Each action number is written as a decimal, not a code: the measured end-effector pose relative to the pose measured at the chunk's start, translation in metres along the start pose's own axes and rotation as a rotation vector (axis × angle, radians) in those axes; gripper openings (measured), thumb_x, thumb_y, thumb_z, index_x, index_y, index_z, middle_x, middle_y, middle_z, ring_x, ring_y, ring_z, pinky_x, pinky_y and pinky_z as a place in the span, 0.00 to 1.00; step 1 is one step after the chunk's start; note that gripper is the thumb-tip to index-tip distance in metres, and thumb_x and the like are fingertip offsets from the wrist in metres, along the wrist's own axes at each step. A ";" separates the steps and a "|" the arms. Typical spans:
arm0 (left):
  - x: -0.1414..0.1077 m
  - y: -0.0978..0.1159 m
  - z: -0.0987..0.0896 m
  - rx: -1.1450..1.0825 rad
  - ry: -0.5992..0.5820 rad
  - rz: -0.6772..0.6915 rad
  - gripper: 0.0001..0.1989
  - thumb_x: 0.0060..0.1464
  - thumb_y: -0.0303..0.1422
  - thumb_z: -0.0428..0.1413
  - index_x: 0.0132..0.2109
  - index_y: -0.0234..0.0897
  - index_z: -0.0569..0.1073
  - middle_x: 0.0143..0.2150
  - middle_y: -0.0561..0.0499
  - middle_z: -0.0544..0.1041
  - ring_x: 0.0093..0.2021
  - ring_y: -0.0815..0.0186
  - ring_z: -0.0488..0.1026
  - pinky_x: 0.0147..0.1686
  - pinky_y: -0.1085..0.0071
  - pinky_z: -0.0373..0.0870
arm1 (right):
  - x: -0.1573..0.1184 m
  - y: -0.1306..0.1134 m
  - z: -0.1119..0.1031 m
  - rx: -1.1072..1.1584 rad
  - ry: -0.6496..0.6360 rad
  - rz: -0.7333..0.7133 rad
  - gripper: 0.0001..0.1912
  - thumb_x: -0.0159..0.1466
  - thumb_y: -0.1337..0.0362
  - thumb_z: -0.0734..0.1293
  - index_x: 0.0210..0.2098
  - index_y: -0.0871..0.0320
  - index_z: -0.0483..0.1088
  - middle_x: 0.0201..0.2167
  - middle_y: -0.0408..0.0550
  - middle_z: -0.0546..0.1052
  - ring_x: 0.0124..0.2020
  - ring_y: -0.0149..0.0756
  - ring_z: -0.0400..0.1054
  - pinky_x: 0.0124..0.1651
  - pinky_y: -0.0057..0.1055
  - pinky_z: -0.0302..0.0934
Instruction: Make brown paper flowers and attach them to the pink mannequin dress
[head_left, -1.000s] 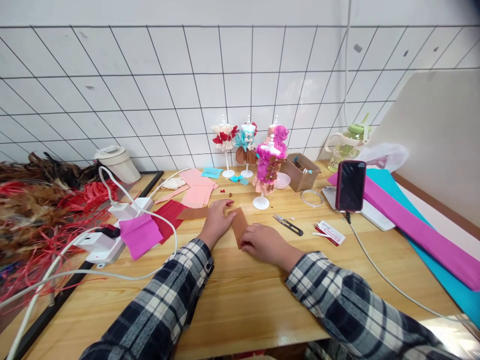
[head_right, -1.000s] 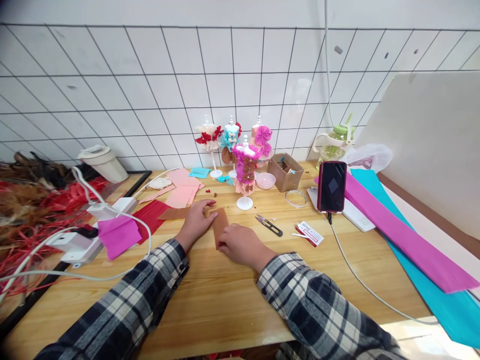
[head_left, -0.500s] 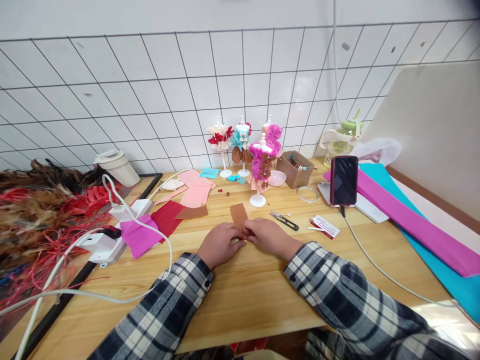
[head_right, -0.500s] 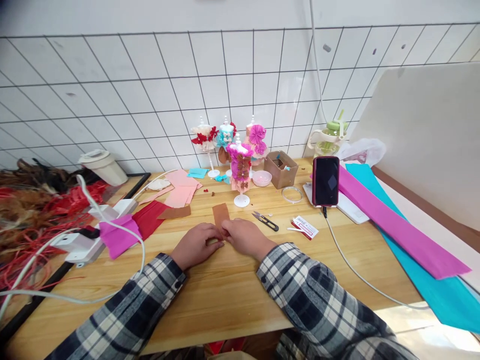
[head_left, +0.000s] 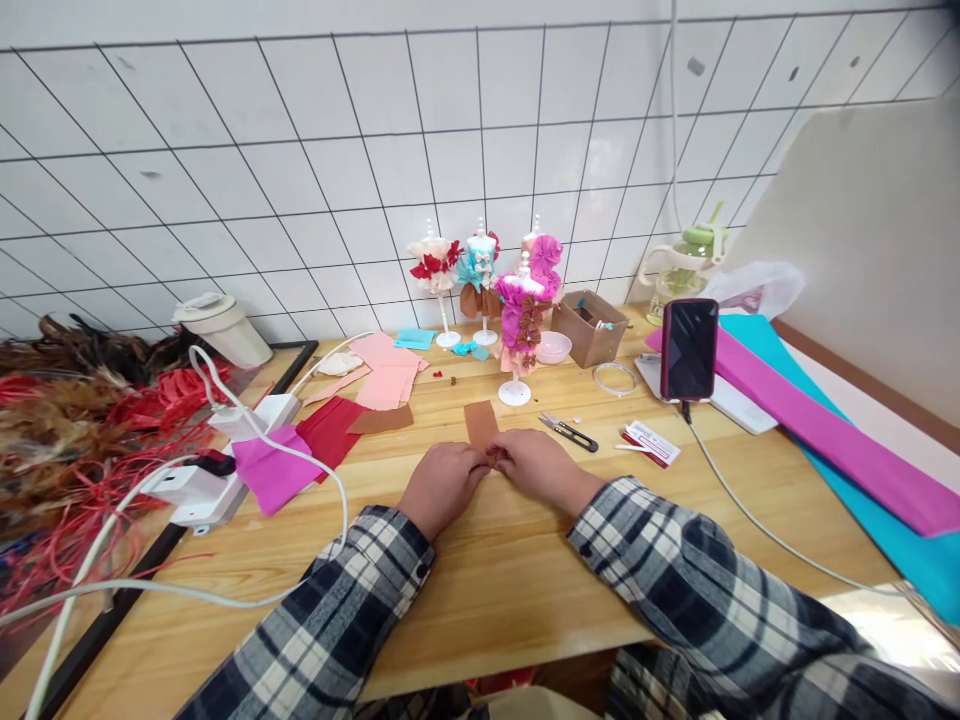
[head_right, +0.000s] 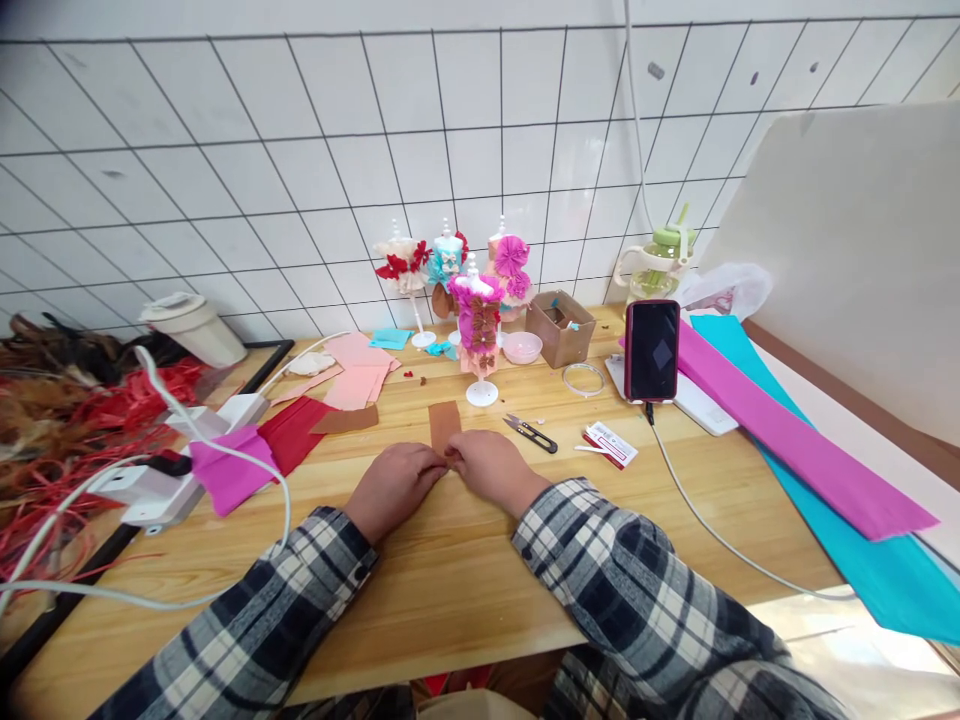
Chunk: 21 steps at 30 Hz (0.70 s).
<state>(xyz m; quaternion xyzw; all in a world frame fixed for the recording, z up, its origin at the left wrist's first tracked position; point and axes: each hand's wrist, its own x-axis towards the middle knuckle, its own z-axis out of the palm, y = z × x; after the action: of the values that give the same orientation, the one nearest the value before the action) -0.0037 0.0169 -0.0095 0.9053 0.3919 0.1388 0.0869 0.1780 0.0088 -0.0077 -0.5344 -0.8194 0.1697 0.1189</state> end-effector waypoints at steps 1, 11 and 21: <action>0.000 0.000 0.000 -0.002 -0.003 -0.002 0.13 0.60 0.35 0.48 0.38 0.39 0.77 0.34 0.46 0.78 0.35 0.62 0.72 0.39 0.67 0.65 | 0.000 0.000 -0.001 -0.012 -0.008 -0.002 0.09 0.63 0.66 0.62 0.39 0.55 0.73 0.36 0.47 0.76 0.37 0.34 0.68 0.39 0.27 0.54; 0.000 0.004 0.003 0.029 0.019 -0.019 0.14 0.60 0.34 0.47 0.37 0.37 0.77 0.36 0.45 0.76 0.39 0.61 0.71 0.42 0.67 0.65 | -0.004 -0.007 -0.004 -0.132 -0.004 -0.007 0.11 0.64 0.65 0.60 0.36 0.56 0.74 0.36 0.50 0.73 0.37 0.35 0.67 0.39 0.28 0.55; 0.000 0.004 0.002 -0.063 -0.005 -0.093 0.12 0.59 0.34 0.49 0.39 0.38 0.77 0.34 0.46 0.77 0.37 0.60 0.71 0.39 0.67 0.64 | -0.003 -0.007 -0.005 -0.156 -0.042 0.074 0.12 0.66 0.60 0.58 0.40 0.54 0.73 0.35 0.49 0.76 0.37 0.38 0.69 0.37 0.29 0.56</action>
<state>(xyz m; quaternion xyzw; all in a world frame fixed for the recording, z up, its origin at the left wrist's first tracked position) -0.0001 0.0139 -0.0100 0.8832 0.4289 0.1445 0.1226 0.1751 0.0041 -0.0004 -0.5683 -0.8122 0.1208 0.0532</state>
